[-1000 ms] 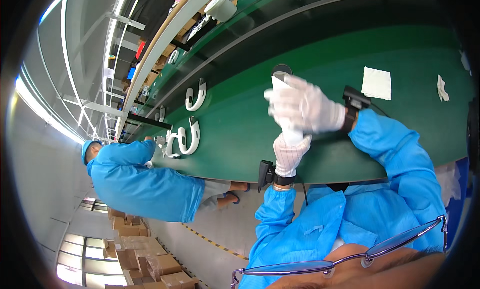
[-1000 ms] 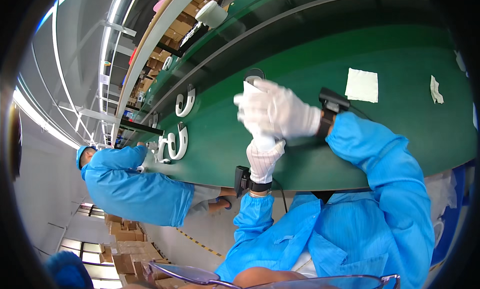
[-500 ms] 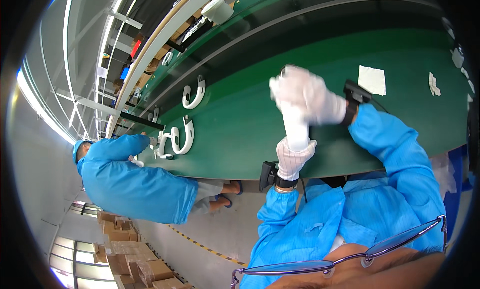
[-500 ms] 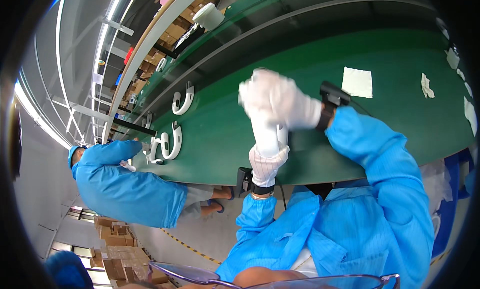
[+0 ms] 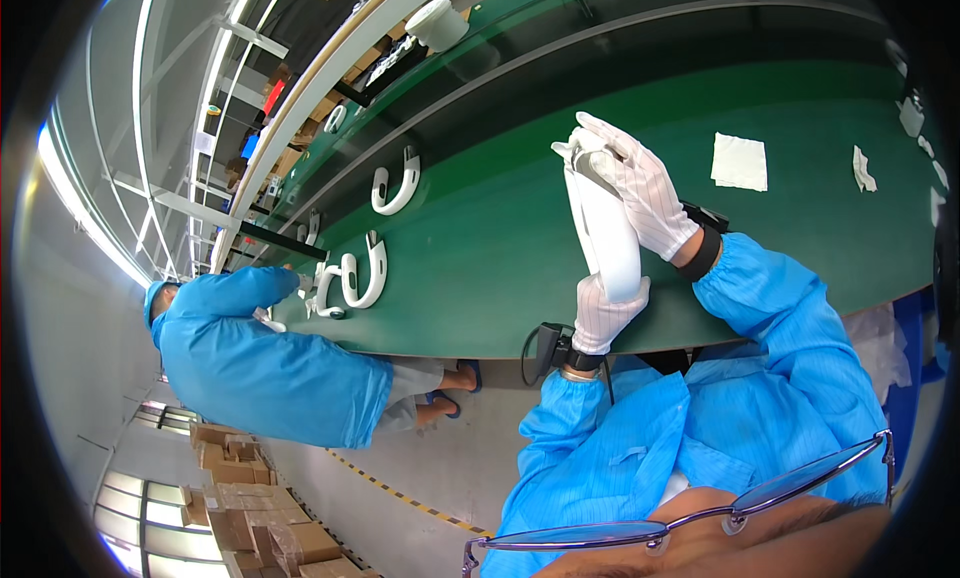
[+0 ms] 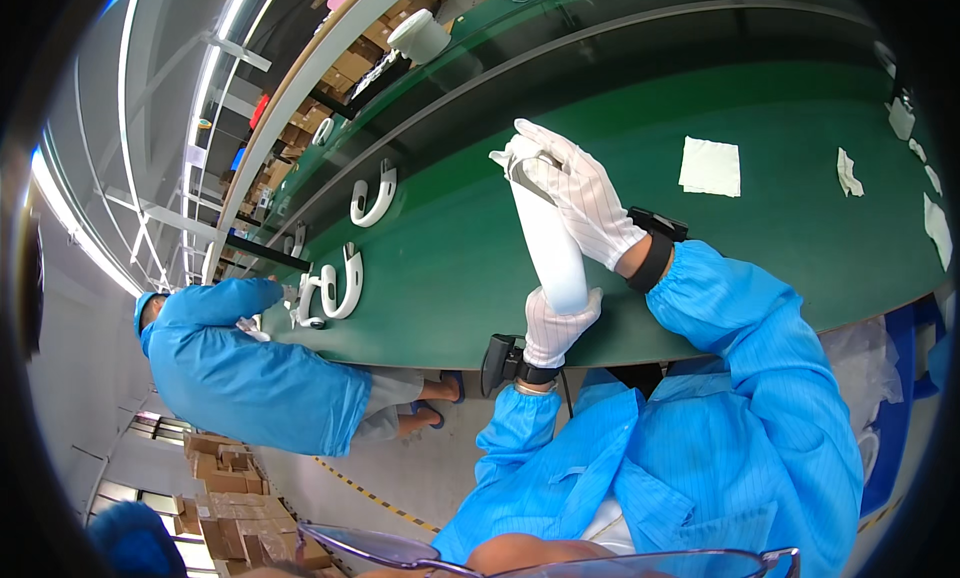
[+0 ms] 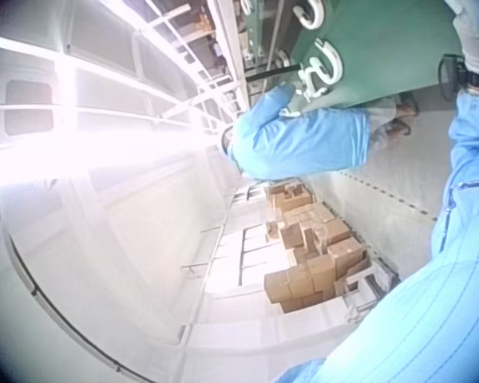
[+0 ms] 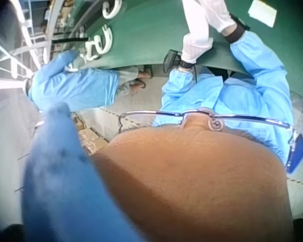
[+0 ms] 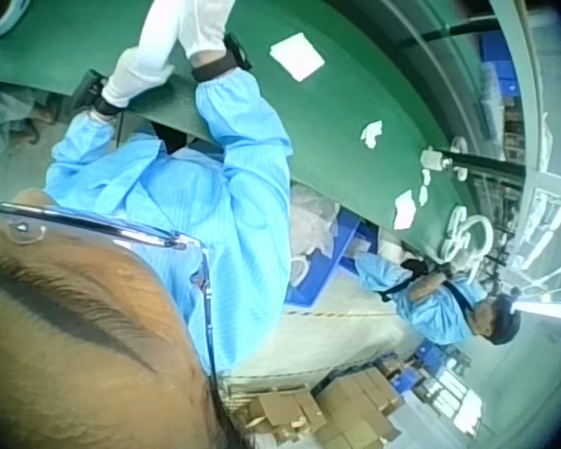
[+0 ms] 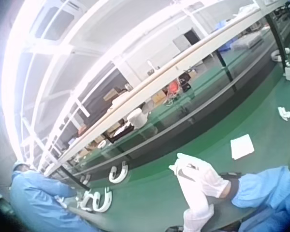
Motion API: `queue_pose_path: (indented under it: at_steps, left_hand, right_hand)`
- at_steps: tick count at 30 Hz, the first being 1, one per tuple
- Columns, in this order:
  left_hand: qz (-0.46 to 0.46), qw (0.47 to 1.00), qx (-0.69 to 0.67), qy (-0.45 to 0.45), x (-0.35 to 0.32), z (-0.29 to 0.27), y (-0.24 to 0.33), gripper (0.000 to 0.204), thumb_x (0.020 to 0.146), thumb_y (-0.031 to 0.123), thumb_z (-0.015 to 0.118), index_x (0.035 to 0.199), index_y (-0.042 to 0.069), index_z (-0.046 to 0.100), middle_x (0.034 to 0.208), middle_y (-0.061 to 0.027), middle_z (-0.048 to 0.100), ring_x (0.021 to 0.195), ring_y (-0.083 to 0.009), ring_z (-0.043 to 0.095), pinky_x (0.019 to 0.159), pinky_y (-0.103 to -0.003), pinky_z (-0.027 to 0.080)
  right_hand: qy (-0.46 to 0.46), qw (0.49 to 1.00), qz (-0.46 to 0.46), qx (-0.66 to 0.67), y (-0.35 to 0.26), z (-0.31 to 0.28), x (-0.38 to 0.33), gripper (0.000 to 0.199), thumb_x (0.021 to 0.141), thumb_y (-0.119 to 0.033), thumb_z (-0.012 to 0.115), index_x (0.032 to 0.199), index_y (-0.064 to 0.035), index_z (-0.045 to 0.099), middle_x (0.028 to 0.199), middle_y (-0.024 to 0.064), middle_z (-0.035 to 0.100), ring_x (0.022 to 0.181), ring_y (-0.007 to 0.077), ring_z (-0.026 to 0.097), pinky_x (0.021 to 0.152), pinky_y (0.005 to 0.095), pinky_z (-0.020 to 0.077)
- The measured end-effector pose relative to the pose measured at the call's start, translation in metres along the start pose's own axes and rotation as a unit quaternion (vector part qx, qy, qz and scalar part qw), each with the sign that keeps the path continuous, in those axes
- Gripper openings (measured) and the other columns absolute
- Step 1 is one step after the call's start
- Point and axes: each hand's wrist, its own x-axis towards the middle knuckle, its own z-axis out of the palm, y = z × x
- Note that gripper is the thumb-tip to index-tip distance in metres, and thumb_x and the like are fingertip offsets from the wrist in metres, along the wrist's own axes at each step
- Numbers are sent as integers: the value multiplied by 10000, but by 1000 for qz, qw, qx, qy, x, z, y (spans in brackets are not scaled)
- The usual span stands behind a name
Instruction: Assemble and clean white U-shaped neck massager components at a factory workstation.
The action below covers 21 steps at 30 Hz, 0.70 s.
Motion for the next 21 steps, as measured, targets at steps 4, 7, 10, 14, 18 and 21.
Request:
queue_pose_path:
  at_steps: [4,7,10,14,18,21]
  left_hand:
    - [38,982,185,13,-3,-3,-16,174,712,118,800,814,57,673,733,-117,682,636,-293,677,589,-362,540]
    - [-133,982,-124,46,8,1,-12,217,729,142,794,871,39,666,754,-148,676,663,-345,679,599,-412,548]
    - [-205,978,-6,-26,14,-4,-6,452,693,197,818,1072,23,643,972,-193,692,901,-343,698,799,-402,557]
    - [-174,824,-533,84,43,-46,28,1137,668,171,797,1568,6,122,1497,-176,379,1403,-277,378,1150,-386,311]
    - [-208,941,-206,168,44,-67,45,1142,702,108,789,1582,34,66,1337,-159,475,1234,-243,473,1068,-403,410]
    - [-283,854,-259,353,57,-56,42,763,787,-55,727,1457,16,369,1034,-57,570,860,-119,586,795,-265,534]
  right_hand:
    - [-58,975,163,138,-4,20,-38,429,947,-217,660,1266,39,532,1090,109,642,959,165,631,895,310,528]
    - [-44,976,176,122,0,9,-66,428,920,-137,665,1262,76,521,1193,156,649,1078,218,651,962,335,520]
    - [-79,979,185,-4,-17,13,-60,543,895,-188,721,1317,67,495,1196,156,642,1075,239,665,963,350,524]
    - [-121,985,98,-72,12,-6,-59,558,837,-154,766,1283,75,520,1146,117,621,1022,193,643,913,325,522]
    - [-162,929,-48,-328,24,3,-77,537,767,-68,728,1277,-8,571,1102,176,642,955,285,675,855,342,532]
    - [-216,904,-98,-355,42,9,-87,535,766,-92,724,1272,-15,567,1134,199,644,995,370,661,874,422,532]
